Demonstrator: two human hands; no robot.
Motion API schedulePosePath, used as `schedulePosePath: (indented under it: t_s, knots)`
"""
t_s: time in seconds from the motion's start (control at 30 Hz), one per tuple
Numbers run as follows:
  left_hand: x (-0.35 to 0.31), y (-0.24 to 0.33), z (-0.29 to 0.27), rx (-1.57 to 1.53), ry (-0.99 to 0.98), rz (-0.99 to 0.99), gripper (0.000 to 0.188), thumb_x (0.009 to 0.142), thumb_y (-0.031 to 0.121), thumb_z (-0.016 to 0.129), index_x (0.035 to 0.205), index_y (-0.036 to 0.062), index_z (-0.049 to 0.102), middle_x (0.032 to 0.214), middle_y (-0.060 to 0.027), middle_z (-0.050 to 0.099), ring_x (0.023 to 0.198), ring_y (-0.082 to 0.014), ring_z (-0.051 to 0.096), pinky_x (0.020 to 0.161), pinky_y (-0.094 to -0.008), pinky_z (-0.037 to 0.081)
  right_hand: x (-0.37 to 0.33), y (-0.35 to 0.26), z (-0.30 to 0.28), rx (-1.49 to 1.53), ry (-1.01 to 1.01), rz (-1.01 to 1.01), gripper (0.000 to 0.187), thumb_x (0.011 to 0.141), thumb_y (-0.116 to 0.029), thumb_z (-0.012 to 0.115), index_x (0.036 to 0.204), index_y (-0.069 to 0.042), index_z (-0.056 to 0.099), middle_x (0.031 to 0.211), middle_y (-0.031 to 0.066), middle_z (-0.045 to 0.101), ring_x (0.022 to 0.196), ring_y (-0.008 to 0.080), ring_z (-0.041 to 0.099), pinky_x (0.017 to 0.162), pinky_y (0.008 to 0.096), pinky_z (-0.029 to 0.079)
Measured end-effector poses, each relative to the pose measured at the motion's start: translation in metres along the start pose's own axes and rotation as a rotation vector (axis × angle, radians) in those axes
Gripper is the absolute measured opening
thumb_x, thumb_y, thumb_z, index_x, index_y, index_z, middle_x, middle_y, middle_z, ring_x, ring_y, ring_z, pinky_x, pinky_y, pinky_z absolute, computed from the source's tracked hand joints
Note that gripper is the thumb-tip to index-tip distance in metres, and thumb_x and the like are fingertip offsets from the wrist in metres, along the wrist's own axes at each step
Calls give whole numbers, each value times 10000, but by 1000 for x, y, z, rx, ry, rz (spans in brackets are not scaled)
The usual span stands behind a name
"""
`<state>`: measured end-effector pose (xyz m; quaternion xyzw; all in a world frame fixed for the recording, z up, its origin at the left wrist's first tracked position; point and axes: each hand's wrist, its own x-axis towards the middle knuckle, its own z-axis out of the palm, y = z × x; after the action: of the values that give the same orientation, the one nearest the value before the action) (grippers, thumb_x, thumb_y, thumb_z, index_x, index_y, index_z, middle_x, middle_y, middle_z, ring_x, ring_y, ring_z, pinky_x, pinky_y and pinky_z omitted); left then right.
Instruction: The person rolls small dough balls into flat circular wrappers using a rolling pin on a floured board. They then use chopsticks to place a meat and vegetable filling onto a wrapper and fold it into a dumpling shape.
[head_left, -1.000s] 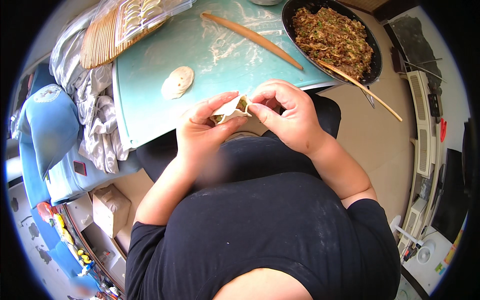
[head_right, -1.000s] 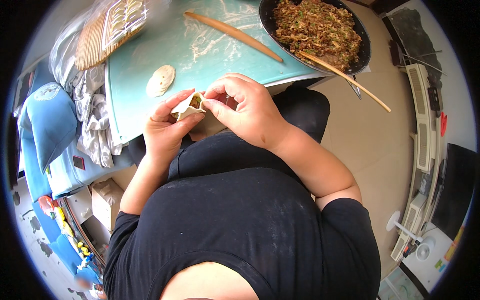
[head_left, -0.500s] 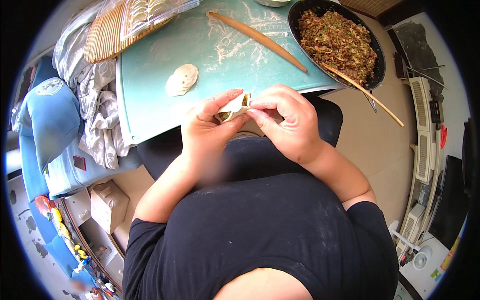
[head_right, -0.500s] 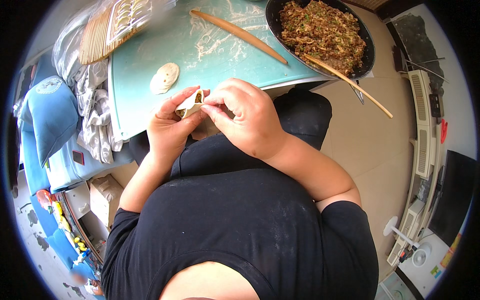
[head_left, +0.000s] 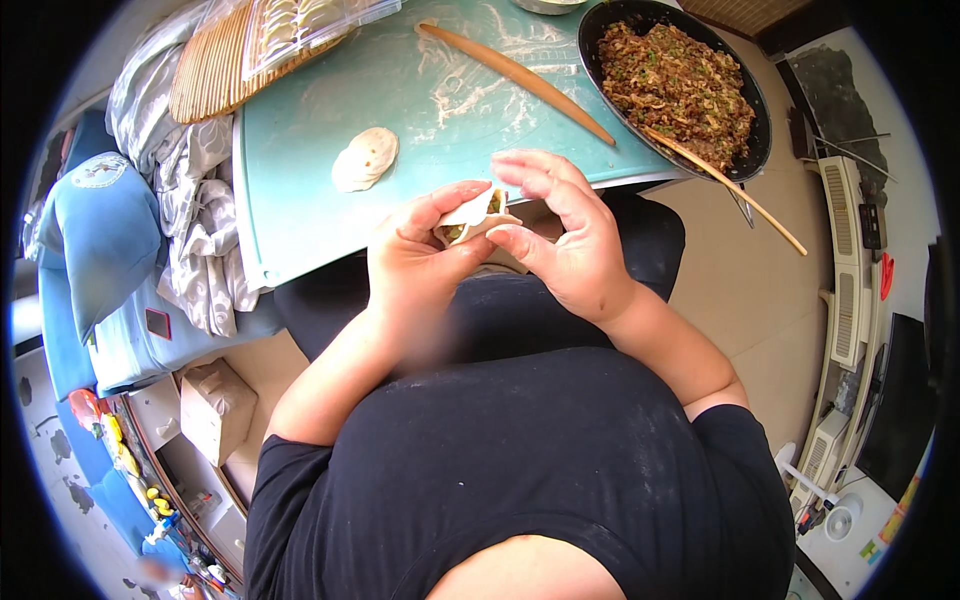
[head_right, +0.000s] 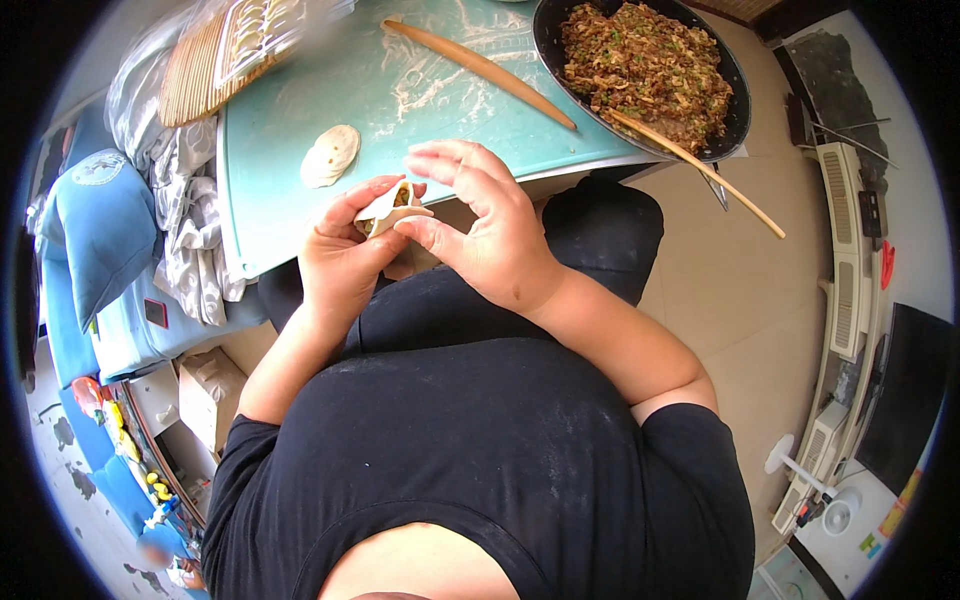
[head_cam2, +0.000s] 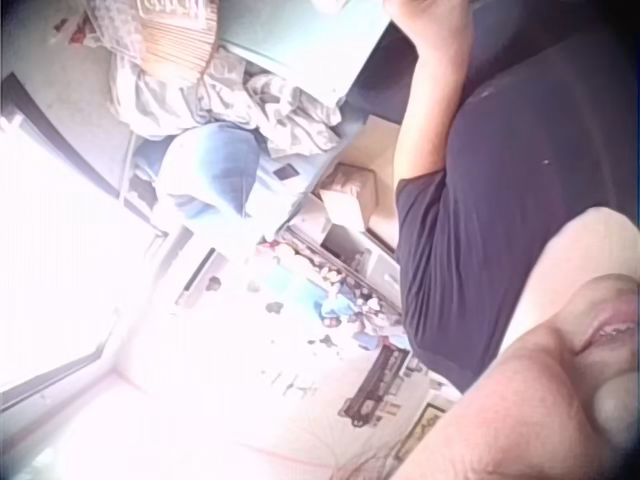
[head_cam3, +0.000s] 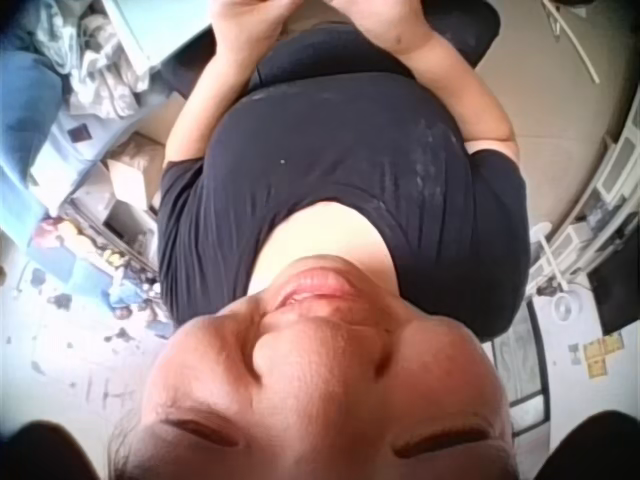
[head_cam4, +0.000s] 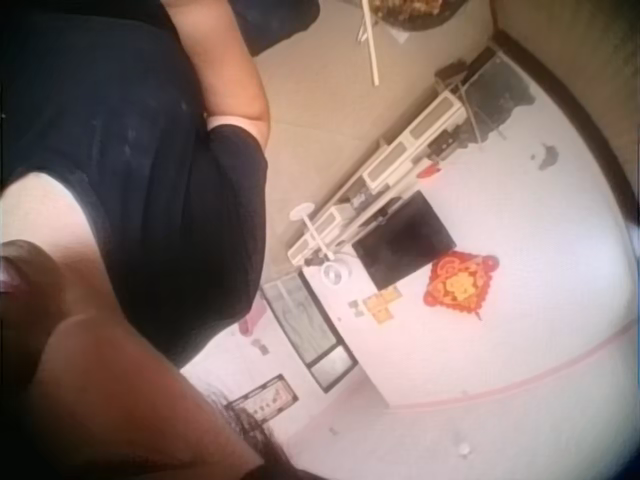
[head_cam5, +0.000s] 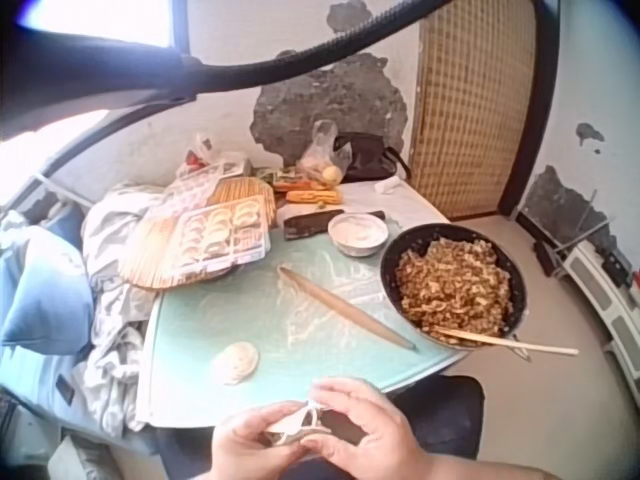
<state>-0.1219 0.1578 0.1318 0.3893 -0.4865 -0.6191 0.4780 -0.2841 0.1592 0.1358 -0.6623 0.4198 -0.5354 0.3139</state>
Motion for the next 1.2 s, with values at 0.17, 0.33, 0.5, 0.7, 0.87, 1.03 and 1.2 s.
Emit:
schedulePosePath:
  t_s: [0.17, 0.33, 0.5, 0.7, 0.87, 1.03, 1.2]
  knots:
    - [-1, -2, -1, 26, 19, -26, 378, 791, -39, 667, 1154, -8, 563, 999, -74, 644, 898, -114, 616, 774, -247, 518, -2, 4, 3, -19, 3, -78, 281, 740, -46, 715, 1018, -34, 670, 1131, 127, 615, 1016, 246, 568, 881, 332, 454]
    - [-2, 2, 1, -7, 25, -88, 347, 778, -17, 694, 1109, -14, 592, 971, -58, 649, 865, -91, 608, 753, -229, 511, 1, 3, 2, -80, 24, -170, 222, 735, -18, 703, 957, -30, 688, 1061, 115, 645, 966, 244, 581, 851, 332, 462]
    - [-1, 6, 4, 50, 37, -134, 325, 774, 7, 712, 1081, -19, 609, 968, -55, 650, 850, -83, 604, 742, -223, 508, 1, 3, 4, -103, 61, -208, 183, 725, 2, 703, 904, -34, 694, 972, 80, 670, 914, 224, 594, 822, 321, 469]
    - [-1, 4, 3, 159, 17, -97, 361, 779, 9, 703, 1122, 6, 589, 849, -30, 644, 669, -48, 562, 555, -189, 444, 0, 8, 5, -77, 69, -233, 179, 713, 5, 714, 884, -46, 690, 902, 55, 673, 888, 211, 595, 803, 310, 473]
    - [0, 6, 3, 42, -15, -133, 366, 791, 0, 682, 1142, 7, 579, 828, -31, 646, 644, -50, 577, 529, -177, 464, -4, 2, 1, -88, 38, -107, 247, 718, -40, 722, 961, -48, 678, 1025, 83, 642, 959, 227, 565, 818, 321, 471]
    - [1, 8, 3, 64, -71, -201, 372, 800, -16, 656, 1160, -18, 563, 903, -54, 654, 774, -77, 613, 657, -193, 511, 2, 3, -1, -34, -74, -86, 278, 715, -54, 720, 990, -69, 679, 1124, 105, 609, 1060, 249, 512, 883, 345, 440]
    - [1, 2, -2, 209, -89, -154, 315, 792, 61, 687, 1093, -10, 625, 888, -35, 670, 776, -61, 592, 720, -216, 500, 2, 7, -3, -70, -118, -180, 241, 712, -18, 709, 946, -71, 690, 1122, 94, 617, 1049, 255, 524, 898, 353, 430]
